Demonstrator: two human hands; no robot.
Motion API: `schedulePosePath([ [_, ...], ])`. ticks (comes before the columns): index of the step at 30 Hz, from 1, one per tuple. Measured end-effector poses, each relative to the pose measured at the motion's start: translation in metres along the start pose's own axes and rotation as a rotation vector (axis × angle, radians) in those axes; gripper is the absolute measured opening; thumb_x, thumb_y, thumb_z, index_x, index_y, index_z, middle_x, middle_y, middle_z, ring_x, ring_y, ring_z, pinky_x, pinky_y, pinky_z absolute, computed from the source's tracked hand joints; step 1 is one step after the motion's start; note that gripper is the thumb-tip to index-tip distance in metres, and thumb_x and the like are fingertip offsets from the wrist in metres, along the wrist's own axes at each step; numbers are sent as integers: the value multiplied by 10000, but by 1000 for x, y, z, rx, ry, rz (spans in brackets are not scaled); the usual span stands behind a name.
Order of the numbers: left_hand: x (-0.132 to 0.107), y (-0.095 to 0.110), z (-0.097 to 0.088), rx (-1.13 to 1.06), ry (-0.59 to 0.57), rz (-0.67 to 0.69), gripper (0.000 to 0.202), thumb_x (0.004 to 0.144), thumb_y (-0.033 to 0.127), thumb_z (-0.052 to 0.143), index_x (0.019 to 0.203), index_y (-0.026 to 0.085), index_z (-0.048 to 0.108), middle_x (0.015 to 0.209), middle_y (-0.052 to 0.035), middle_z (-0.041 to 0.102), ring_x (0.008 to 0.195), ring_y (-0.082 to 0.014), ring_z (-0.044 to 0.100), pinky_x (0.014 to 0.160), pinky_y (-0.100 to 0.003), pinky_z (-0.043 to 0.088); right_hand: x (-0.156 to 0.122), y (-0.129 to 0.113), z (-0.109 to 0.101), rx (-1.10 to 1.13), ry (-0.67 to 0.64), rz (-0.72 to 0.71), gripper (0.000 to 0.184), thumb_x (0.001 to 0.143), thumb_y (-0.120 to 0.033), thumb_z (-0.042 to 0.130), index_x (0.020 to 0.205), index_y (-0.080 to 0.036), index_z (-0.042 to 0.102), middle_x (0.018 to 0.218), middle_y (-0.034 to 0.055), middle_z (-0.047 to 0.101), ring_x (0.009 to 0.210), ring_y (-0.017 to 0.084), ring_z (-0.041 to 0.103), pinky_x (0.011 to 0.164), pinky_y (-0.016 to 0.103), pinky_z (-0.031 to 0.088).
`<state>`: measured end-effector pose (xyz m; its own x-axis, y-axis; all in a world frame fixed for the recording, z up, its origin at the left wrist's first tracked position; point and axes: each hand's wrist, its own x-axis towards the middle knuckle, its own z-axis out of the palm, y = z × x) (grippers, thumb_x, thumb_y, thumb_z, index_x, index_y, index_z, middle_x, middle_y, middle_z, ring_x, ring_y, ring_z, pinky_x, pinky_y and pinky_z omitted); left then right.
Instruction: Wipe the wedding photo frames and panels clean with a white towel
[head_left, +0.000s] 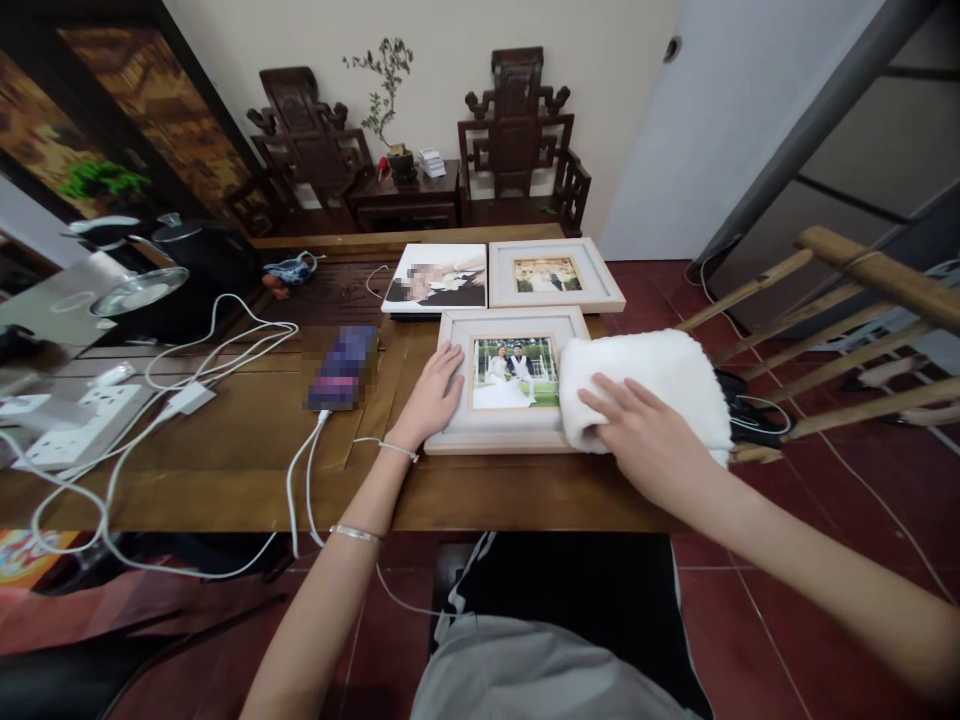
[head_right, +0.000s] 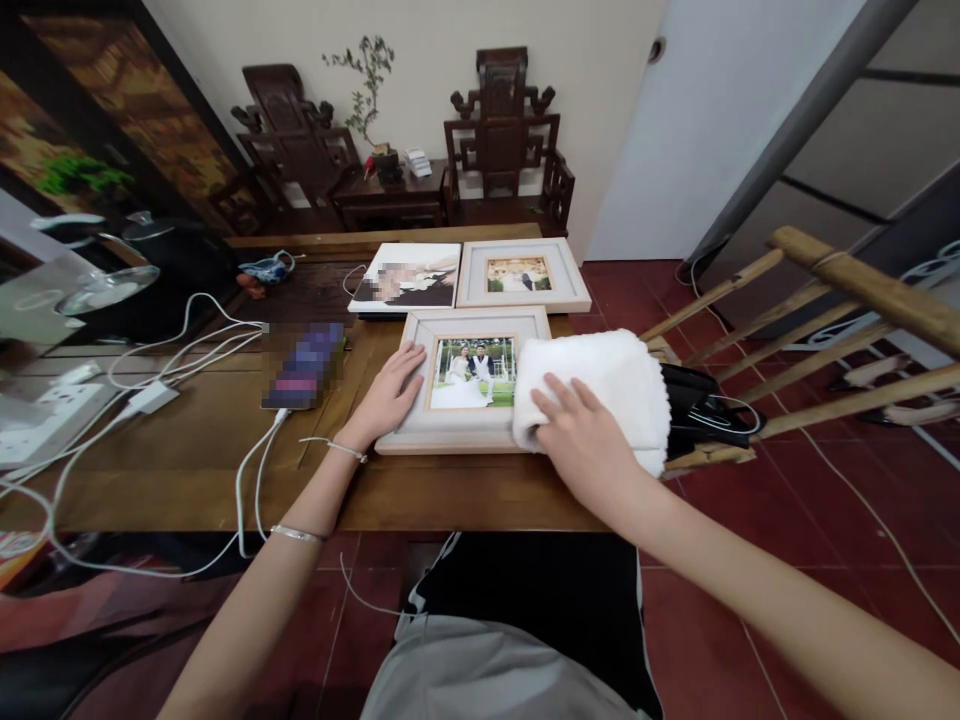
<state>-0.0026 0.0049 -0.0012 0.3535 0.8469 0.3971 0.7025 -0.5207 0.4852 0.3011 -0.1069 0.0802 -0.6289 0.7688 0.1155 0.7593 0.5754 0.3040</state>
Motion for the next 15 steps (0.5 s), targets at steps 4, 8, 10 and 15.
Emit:
schedulePosePath([
  [4, 0, -1, 1, 7, -6, 12, 465, 964, 293, 415, 1352, 74, 549, 1471, -174, 519, 1465, -285, 355, 1215, -515, 294, 5, 24, 16, 59, -7, 28, 411, 707, 54, 521, 964, -139, 778, 1402, 108, 592, 1351, 343, 474, 1074, 484, 446],
  [8, 0, -1, 0, 5, -7, 16, 458, 969, 296, 414, 1359, 95, 542, 1472, -166, 521, 1466, -284, 354, 1216, -522, 289, 46, 52, 28, 99, -16, 80, 490, 692, 60, 469, 1059, -107, 748, 1432, 138, 559, 1368, 345, 451, 1085, 495, 427],
  [10, 0, -1, -1, 1, -12, 15, 451, 972, 300, 414, 1363, 113, 540, 1477, -158, 517, 1467, -283, 352, 1216, -530, 285, 75, 66, 30, 115, 15, 119, 564, 708, 65, 430, 1179, -97, 694, 1462, 153, 525, 1367, 327, 453, 1054, 474, 450],
  [15, -1, -1, -1, -12, -5, 21, 446, 974, 309, 419, 1365, 129, 536, 1482, -150, 512, 1466, -280, 353, 1212, -530, 294, 134, 73, 38, 114, 85, 173, 664, 739, 69, 409, 1363, -101, 563, 1602, 148, 318, 1438, 405, 293, 1076, 582, 373],
])
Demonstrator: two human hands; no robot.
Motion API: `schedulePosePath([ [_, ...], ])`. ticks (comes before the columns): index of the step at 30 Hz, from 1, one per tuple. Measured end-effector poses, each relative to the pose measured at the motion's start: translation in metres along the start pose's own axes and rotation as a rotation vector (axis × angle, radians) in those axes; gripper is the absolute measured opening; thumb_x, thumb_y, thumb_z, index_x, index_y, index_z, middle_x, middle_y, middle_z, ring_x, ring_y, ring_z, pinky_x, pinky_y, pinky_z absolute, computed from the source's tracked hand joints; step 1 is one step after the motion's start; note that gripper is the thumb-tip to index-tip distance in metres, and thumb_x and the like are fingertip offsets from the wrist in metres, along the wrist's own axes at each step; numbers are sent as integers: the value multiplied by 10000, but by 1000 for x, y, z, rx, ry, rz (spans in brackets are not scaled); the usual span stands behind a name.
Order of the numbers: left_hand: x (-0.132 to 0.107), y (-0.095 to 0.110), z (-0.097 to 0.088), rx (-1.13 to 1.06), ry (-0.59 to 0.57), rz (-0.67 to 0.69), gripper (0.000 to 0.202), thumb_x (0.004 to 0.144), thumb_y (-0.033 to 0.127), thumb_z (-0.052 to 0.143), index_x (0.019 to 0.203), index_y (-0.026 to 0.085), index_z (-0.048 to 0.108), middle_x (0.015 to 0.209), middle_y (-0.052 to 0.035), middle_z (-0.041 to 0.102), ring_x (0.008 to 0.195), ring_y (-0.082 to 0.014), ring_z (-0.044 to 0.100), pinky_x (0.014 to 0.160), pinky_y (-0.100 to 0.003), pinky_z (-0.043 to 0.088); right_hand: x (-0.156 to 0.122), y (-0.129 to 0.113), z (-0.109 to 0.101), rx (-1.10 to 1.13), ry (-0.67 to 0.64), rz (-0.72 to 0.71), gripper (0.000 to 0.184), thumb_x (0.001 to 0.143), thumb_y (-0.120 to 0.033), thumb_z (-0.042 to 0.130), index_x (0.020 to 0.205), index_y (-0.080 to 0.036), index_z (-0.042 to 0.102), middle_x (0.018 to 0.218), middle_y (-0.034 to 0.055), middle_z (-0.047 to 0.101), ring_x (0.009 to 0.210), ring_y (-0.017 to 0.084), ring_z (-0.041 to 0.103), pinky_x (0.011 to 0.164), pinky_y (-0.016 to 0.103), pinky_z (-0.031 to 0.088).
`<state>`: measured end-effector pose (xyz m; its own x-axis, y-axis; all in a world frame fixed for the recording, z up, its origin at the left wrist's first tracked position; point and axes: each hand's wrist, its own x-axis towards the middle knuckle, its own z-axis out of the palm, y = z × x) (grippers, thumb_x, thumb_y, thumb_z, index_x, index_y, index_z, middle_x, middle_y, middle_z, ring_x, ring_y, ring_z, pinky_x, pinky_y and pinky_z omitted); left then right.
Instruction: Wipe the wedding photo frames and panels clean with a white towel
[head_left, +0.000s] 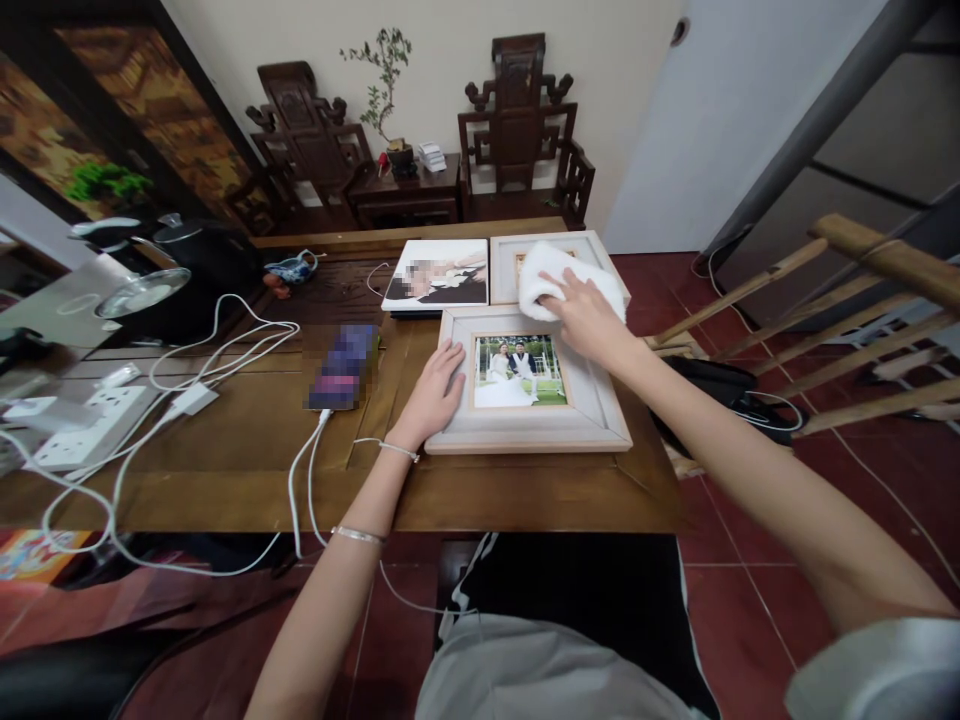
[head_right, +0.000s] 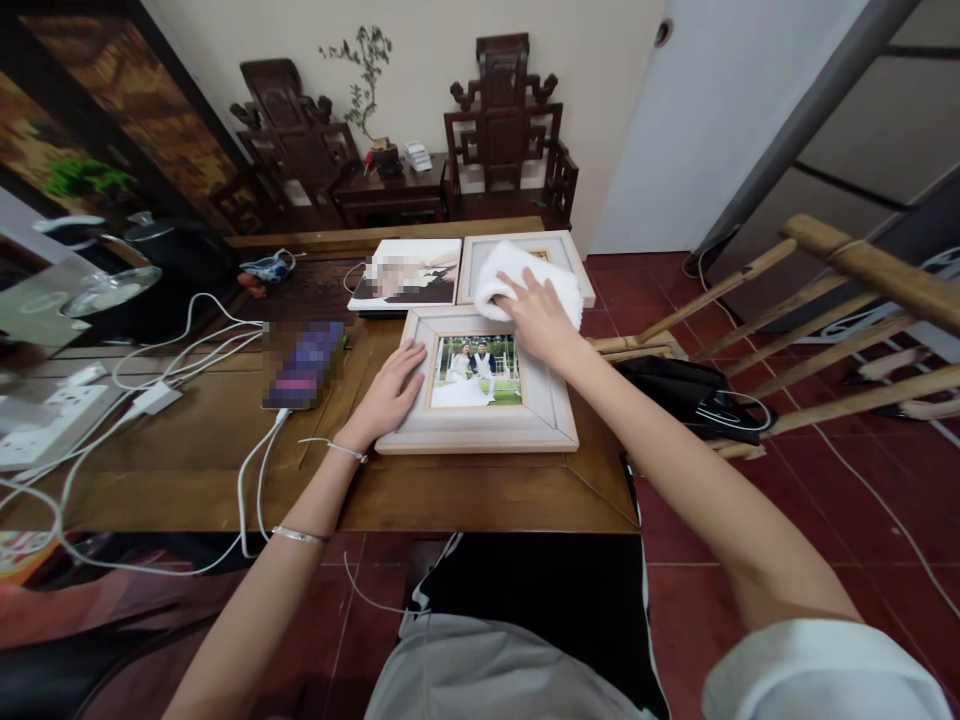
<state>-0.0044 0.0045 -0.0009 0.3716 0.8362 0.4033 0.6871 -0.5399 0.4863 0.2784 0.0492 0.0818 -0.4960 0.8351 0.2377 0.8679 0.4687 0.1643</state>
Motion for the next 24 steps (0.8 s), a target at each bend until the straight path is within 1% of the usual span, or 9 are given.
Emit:
schedulePosePath([
  [3, 0, 0, 1, 13, 14, 0, 453, 969, 301, 422, 1360, 101, 537, 1475, -166, 515, 1463, -281, 359, 1216, -510, 295, 2, -22, 9, -40, -103, -34, 662, 790, 82, 366, 1387, -135, 553, 1594, 170, 322, 1412, 429, 325, 1058, 608, 354],
  [5, 0, 0, 2, 21, 14, -3, 456, 967, 291, 421, 1358, 87, 537, 1471, -174, 517, 1462, -281, 360, 1219, -502, 293, -10, -39, 9, -73, -157, -45, 622, 840, 60, 343, 1392, -136, 552, 1578, 203, 334, 1395, 447, 342, 1049, 616, 343],
  [7, 0, 0, 2, 28, 10, -3, 454, 965, 281, 420, 1358, 85, 535, 1472, -174, 516, 1464, -280, 357, 1220, -501, 291, -27, -54, 2, -89, -207, -64, 590, 860, 36, 350, 1384, -134, 561, 1564, 220, 347, 1372, 467, 360, 1023, 620, 354],
  [10, 1, 1, 3, 34, 10, -7, 445, 960, 265, 420, 1356, 96, 536, 1476, -170, 512, 1464, -281, 356, 1218, -513, 291, -59, -70, -19, -46, -307, -143, 576, 826, 25, 406, 1345, -141, 591, 1510, 221, 421, 1293, 453, 448, 951, 570, 421],
  [14, 1, 2, 3, 32, 13, -19, 442, 959, 256, 418, 1358, 103, 533, 1481, -168, 506, 1467, -277, 351, 1223, -510, 282, -100, -85, -56, 109, -382, -267, 572, 774, 29, 446, 1287, -155, 618, 1413, 191, 534, 1182, 363, 559, 903, 475, 481],
  [16, 1, 3, 3, 33, 4, -19, 450, 960, 256, 414, 1357, 82, 531, 1479, -181, 504, 1468, -280, 348, 1228, -498, 275, -115, -94, -73, 192, -414, -323, 598, 750, 34, 460, 1296, -159, 609, 1439, 178, 520, 1200, 350, 562, 928, 466, 491],
  [18, 1, 3, 2, 31, -3, -17, 453, 962, 257, 409, 1357, 72, 530, 1477, -188, 504, 1470, -281, 344, 1231, -490, 270, -123, -105, -81, 253, -437, -360, 620, 734, 36, 473, 1304, -169, 604, 1502, 163, 463, 1264, 371, 522, 962, 491, 488],
  [21, 1, 2, 2, 26, -3, -15, 447, 964, 263, 408, 1368, 111, 523, 1485, -162, 503, 1473, -272, 339, 1228, -502, 271, -118, -115, -71, 277, -420, -339, 681, 726, 49, 463, 1355, -187, 572, 1560, 147, 392, 1372, 416, 407, 1021, 574, 443],
  [24, 1, 1, 2, 26, -10, -16, 454, 964, 272, 407, 1375, 111, 517, 1494, -161, 494, 1474, -277, 338, 1224, -520, 271, -93, -108, -37, 241, -313, -269, 735, 747, 77, 399, 1418, -200, 517, 1601, 126, 326, 1451, 398, 283, 1093, 616, 354],
])
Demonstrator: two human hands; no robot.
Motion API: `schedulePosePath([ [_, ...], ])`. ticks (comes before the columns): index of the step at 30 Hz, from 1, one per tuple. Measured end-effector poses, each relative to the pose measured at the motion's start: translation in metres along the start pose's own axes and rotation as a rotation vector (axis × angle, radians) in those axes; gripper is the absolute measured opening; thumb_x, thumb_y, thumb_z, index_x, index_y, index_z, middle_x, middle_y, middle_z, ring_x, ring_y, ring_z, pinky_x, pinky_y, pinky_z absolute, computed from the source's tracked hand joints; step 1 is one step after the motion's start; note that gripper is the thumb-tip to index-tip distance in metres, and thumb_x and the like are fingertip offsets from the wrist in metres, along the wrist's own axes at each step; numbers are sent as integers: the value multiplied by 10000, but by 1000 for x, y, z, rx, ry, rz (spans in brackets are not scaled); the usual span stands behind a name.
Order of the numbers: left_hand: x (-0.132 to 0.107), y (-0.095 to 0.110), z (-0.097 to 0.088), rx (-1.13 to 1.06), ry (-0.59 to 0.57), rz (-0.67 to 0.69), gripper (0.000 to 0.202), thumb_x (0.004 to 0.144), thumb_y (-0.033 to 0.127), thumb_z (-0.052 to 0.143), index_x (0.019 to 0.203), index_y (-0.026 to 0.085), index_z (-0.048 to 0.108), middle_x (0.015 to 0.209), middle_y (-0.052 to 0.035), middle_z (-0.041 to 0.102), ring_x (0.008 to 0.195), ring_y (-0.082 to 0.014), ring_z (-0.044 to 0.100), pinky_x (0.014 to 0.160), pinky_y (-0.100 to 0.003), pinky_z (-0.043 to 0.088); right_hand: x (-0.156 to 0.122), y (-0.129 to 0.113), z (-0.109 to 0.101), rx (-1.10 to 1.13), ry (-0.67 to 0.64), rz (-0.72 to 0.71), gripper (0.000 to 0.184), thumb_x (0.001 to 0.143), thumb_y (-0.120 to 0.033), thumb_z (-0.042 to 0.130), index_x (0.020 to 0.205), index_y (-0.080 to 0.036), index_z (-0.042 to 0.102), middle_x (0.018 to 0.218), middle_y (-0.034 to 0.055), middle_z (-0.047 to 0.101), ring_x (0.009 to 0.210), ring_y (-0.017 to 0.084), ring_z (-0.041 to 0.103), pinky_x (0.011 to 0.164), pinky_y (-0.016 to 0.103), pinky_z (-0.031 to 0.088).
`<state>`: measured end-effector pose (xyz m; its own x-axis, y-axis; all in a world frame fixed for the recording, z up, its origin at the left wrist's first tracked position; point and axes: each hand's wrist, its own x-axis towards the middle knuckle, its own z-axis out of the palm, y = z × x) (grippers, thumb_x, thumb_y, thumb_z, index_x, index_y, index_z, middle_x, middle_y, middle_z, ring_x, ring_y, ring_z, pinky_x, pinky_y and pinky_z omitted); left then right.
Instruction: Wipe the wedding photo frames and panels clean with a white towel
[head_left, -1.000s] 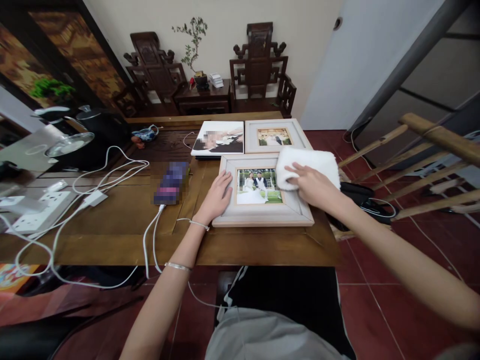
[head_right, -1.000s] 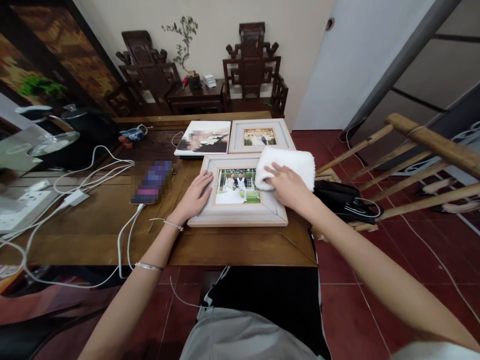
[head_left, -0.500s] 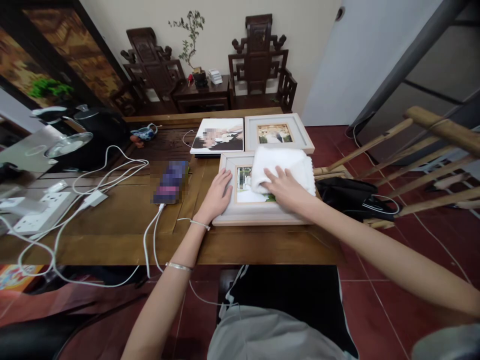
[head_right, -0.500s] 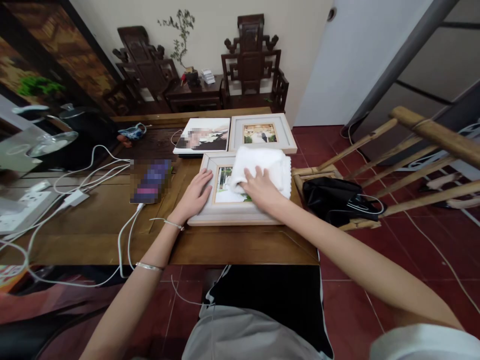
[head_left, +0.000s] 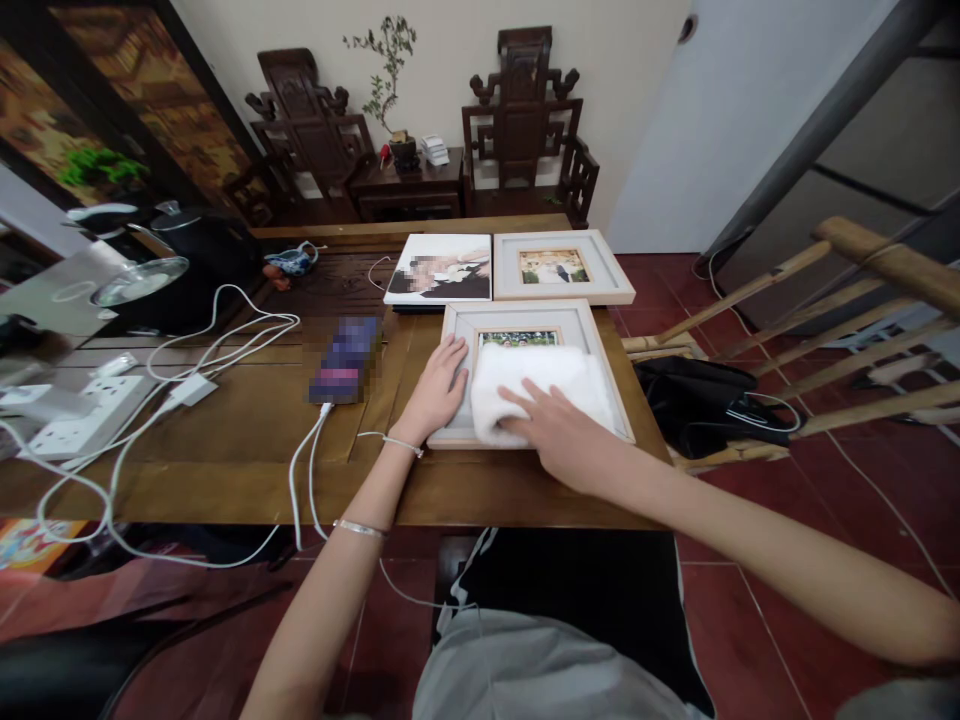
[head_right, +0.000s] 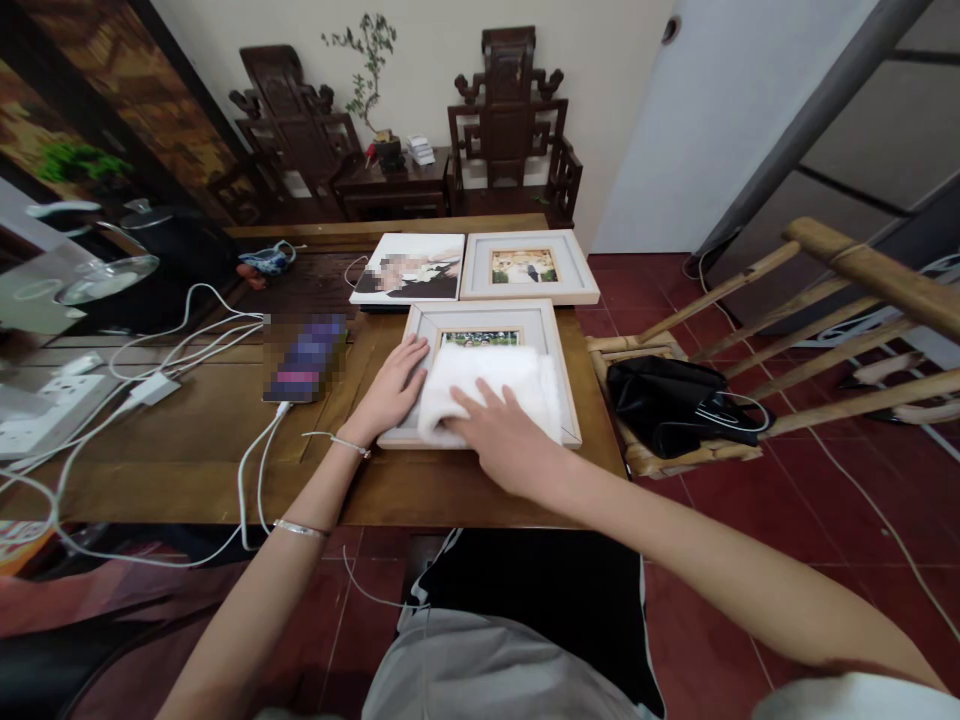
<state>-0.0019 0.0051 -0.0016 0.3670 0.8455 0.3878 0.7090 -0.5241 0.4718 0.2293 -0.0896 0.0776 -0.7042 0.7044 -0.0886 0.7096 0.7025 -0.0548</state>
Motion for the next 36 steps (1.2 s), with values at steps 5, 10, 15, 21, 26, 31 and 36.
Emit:
schedulePosePath([
  [5, 0, -1, 1, -8, 3, 9, 454, 968, 293, 409, 1377, 132, 522, 1487, -151, 507, 1473, -282, 339, 1216, -545, 277, 63, 61, 18, -130, 204, 149, 684, 799, 81, 348, 1413, -172, 515, 1623, 142, 265, 1488, 388, 180, 1126, 674, 253],
  [10, 0, -1, -1, -26, -5, 7, 454, 968, 290, 409, 1378, 132, 520, 1485, -154, 507, 1477, -280, 332, 1219, -541, 270, 96, 82, 10, -177, 213, 214, 705, 804, 88, 362, 1441, -183, 495, 1630, 131, 252, 1475, 457, 145, 1097, 733, 232],
  [15, 0, 0, -1, -20, -11, -1, 460, 972, 299, 405, 1377, 113, 518, 1489, -167, 498, 1477, -284, 330, 1219, -534, 271, 76, 50, 4, -136, 56, 150, 675, 824, 70, 347, 1421, -180, 537, 1618, 140, 280, 1446, 499, 198, 1063, 734, 277],
  [21, 0, 0, 0, -14, -5, -6, 458, 968, 277, 398, 1377, 107, 517, 1490, -167, 498, 1476, -282, 332, 1218, -546, 269, 18, 5, -22, 0, -154, 20, 680, 776, 57, 412, 1371, -220, 591, 1573, 134, 377, 1380, 471, 376, 976, 657, 439],
  [26, 1, 5, -1, -49, 7, -36, 456, 996, 337, 368, 1354, 119, 551, 1479, -151, 518, 1472, -267, 343, 1227, -516, 263, -4, -20, -33, 42, -183, -99, 643, 776, 47, 419, 1338, -201, 609, 1555, 124, 411, 1365, 434, 419, 983, 586, 474],
  [31, 2, 12, -3, -205, 48, -155, 537, 1042, 447, 229, 1417, 185, 511, 1519, -88, 482, 1475, -227, 344, 1236, -480, 257, 22, -25, -14, 2, -102, -48, 658, 802, 42, 404, 1401, -190, 549, 1611, 126, 300, 1458, 443, 229, 1082, 687, 321],
  [36, 0, 21, -6, -275, 114, -132, 607, 1036, 533, 170, 1528, 227, 348, 1621, -64, 307, 1505, -210, 270, 1253, -436, 216, 76, -1, -3, -12, -33, 72, 634, 829, 26, 386, 1426, -149, 510, 1642, 128, 208, 1475, 447, 159, 1103, 702, 276],
])
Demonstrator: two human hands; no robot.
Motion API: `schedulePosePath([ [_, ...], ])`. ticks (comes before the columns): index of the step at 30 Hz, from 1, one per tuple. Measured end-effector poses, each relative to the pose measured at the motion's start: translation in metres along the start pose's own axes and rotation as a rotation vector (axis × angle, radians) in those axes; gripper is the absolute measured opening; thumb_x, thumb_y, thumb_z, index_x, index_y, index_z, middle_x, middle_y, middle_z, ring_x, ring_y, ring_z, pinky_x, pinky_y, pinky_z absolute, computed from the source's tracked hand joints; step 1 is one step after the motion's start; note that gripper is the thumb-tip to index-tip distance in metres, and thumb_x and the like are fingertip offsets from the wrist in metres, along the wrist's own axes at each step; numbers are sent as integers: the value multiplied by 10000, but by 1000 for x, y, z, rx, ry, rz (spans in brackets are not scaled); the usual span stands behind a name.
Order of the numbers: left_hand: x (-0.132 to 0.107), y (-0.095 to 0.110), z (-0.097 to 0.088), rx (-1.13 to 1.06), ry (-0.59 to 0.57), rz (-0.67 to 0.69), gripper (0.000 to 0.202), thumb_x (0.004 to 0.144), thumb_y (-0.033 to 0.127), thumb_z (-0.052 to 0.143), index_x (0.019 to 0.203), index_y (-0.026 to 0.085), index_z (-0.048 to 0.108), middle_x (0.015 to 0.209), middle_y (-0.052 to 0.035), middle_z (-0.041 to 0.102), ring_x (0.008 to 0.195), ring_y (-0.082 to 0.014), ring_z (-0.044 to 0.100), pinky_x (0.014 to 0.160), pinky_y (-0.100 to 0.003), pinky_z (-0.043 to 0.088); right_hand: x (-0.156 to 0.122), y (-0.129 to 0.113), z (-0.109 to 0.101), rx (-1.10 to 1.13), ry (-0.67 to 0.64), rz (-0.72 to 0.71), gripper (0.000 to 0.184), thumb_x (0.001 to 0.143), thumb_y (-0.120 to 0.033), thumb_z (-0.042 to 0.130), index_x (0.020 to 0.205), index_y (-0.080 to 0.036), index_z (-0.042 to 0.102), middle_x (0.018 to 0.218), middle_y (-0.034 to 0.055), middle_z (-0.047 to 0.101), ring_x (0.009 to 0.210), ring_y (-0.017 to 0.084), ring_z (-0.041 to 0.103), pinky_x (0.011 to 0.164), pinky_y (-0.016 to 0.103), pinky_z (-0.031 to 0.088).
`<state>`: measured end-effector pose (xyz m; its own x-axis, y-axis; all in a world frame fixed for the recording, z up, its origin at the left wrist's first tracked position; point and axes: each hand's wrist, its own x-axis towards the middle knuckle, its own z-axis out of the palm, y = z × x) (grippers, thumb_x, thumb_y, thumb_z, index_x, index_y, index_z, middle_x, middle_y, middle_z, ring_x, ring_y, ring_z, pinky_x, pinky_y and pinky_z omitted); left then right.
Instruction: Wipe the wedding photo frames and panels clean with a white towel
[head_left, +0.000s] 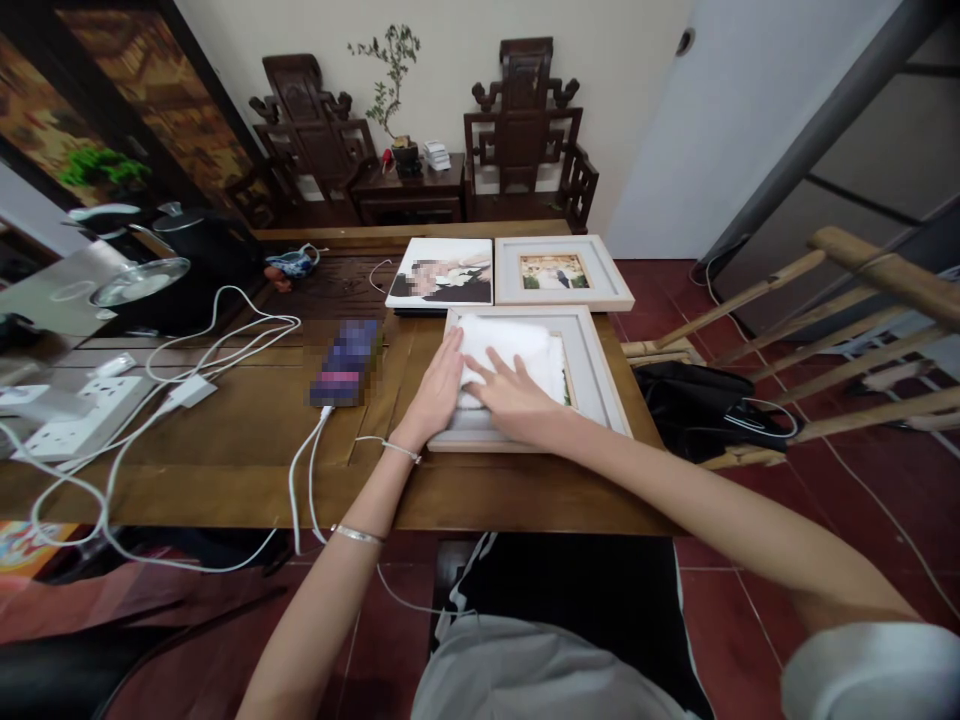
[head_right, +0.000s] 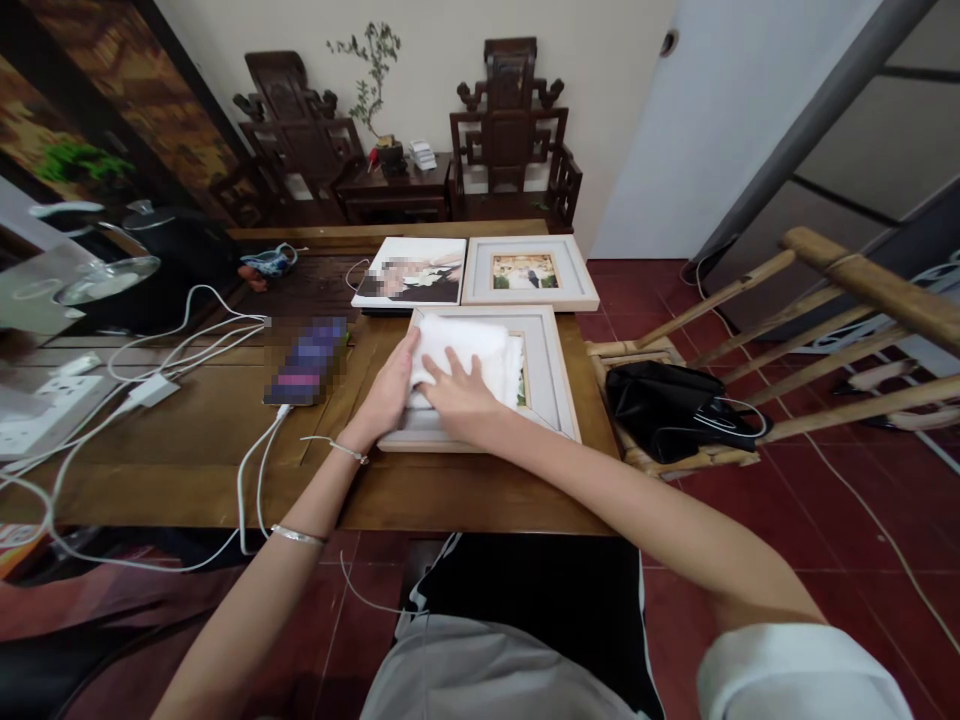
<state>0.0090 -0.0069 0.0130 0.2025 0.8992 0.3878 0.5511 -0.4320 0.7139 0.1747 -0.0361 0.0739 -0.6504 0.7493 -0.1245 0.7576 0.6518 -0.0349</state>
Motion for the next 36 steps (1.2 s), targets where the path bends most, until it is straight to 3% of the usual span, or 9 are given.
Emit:
schedulePosePath([
  [5, -3, 3, -2, 56, 6, 54, 669, 1008, 610, 184, 1574, 254, 213, 1672, -66, 141, 1541, -241, 119, 1256, -462, 173, 48, 14, -4, 22, 153, 110, 606, 899, -27, 356, 1492, -134, 422, 1627, 157, 246, 1474, 442, 168, 1096, 716, 252],
  [10, -3, -1, -3, 77, 24, 73, 678, 1001, 621, 157, 1584, 276, 163, 1671, -62, 151, 1539, -249, 135, 1256, -465, 170, 59, 5, -5, 1, 185, 166, 506, 968, -113, 338, 1451, -98, 488, 1597, 196, 301, 1468, 449, 184, 1123, 691, 206],
  [15, -4, 2, -7, 30, -6, 106, 702, 983, 649, 96, 1582, 291, 177, 1653, -49, 228, 1524, -246, 206, 1250, -452, 199, 26, -14, -3, -85, 102, 57, 440, 939, -90, 407, 1320, -118, 624, 1549, 204, 389, 1445, 416, 284, 1114, 646, 276],
  [18, -4, 4, -8, 15, -24, 112, 730, 983, 639, 50, 1555, 251, 285, 1618, -76, 319, 1499, -246, 285, 1242, -448, 229, -7, -20, -5, -129, 48, -91, 402, 875, -79, 520, 1249, -102, 664, 1523, 223, 417, 1426, 427, 316, 1101, 623, 309],
  [22, -3, 2, -5, 66, -38, 56, 684, 1018, 579, 111, 1459, 194, 464, 1553, -103, 433, 1487, -253, 315, 1237, -475, 243, -52, -19, -10, -120, 22, -228, 395, 882, -51, 467, 1201, -128, 688, 1497, 188, 468, 1408, 378, 370, 1085, 574, 359],
  [30, 0, -11, 1, 225, -92, 126, 478, 1016, 400, 356, 1329, 111, 573, 1467, -163, 528, 1480, -270, 327, 1222, -495, 281, -121, 13, -12, -217, -80, 92, 451, 795, 8, 471, 1119, -167, 731, 1439, 182, 537, 1339, 391, 467, 960, 576, 476],
  [33, 1, -16, 2, 238, -106, 149, 429, 1005, 303, 359, 1309, 98, 580, 1460, -173, 532, 1475, -272, 337, 1215, -503, 299, -130, 37, -5, -255, -1, 151, 456, 761, 20, 459, 1068, -165, 741, 1421, 164, 561, 1342, 362, 472, 963, 543, 479],
  [36, 1, -20, 2, 239, -110, 154, 407, 995, 244, 354, 1302, 102, 582, 1452, -169, 542, 1469, -267, 350, 1211, -509, 305, -119, 64, 4, -268, 65, 158, 515, 731, 43, 443, 1117, -155, 721, 1485, 137, 504, 1400, 338, 405, 1033, 542, 425],
])
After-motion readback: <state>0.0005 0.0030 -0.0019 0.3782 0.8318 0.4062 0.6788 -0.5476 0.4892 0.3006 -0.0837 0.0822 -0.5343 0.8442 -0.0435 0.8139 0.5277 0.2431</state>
